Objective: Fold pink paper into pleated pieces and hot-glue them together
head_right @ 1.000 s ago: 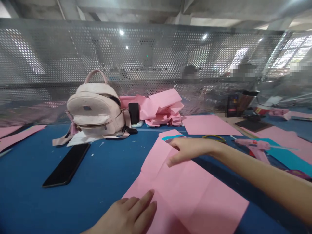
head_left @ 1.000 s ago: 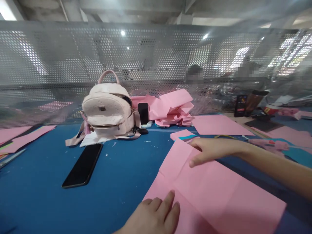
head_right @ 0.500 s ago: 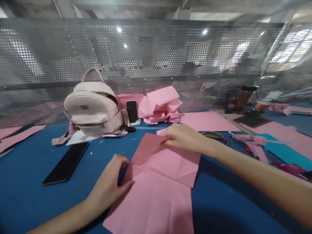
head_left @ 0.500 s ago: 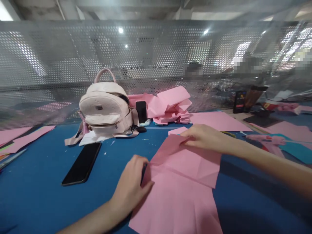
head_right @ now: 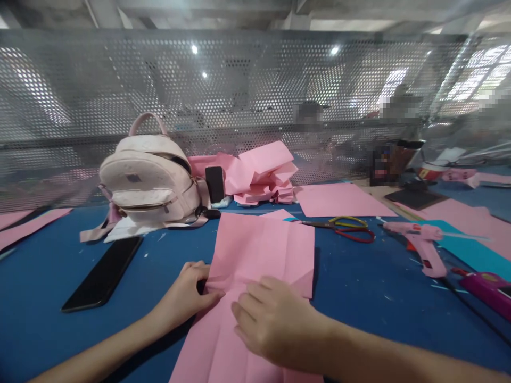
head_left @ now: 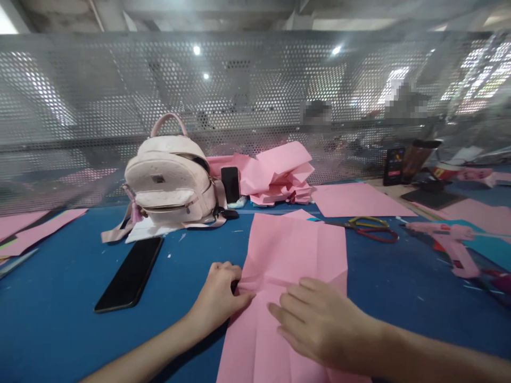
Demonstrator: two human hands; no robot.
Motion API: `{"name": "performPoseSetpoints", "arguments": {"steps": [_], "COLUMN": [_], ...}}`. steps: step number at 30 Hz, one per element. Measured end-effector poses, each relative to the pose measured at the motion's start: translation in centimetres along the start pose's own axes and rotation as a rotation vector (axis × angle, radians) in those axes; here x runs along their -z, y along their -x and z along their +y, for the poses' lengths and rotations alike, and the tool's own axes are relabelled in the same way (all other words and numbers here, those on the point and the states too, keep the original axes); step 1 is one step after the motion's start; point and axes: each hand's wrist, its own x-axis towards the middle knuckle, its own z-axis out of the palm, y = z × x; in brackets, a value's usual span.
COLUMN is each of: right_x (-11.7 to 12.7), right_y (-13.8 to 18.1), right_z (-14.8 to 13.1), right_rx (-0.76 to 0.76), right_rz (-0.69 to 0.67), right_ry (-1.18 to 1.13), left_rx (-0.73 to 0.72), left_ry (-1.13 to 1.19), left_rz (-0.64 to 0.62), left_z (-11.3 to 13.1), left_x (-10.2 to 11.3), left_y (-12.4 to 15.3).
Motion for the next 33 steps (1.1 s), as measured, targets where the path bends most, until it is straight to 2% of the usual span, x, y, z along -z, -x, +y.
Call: {"name": "performPoseSetpoints", "arguments": {"steps": [3,6,17,25,33], "right_x": [-3.2,-4.8,-4.5,-4.6,-5.4], "right_y": [0.7,0.9,0.9,0.9,1.7], "right_z": [-1.2,-1.1,-1.0,-1.2,-1.4], "right_rx": [-0.056,-0.083,-0.103,-0.131,-0.079], "right_rz": [0.002,0.012,0.038,-0.023,-0.072], "right_ry": [-0.001,0.016,-0.002,-0.007,-0.009], "left_rx": [-0.010,-0.017,-0.033,-0.078,-0.241], "left_ry": [-0.021,-0.034,0.013,0.046,-0.061], "left_rz": [0.013,0.022,0.050,0.027,-0.045], "left_z": [0.0,0.2,0.8,1.2,0.8], "left_x": [-0.2,-0.3,-0.4,0.0,0.5], "left_y": [0.1,0.2,0.6,1.3,2.5]}}
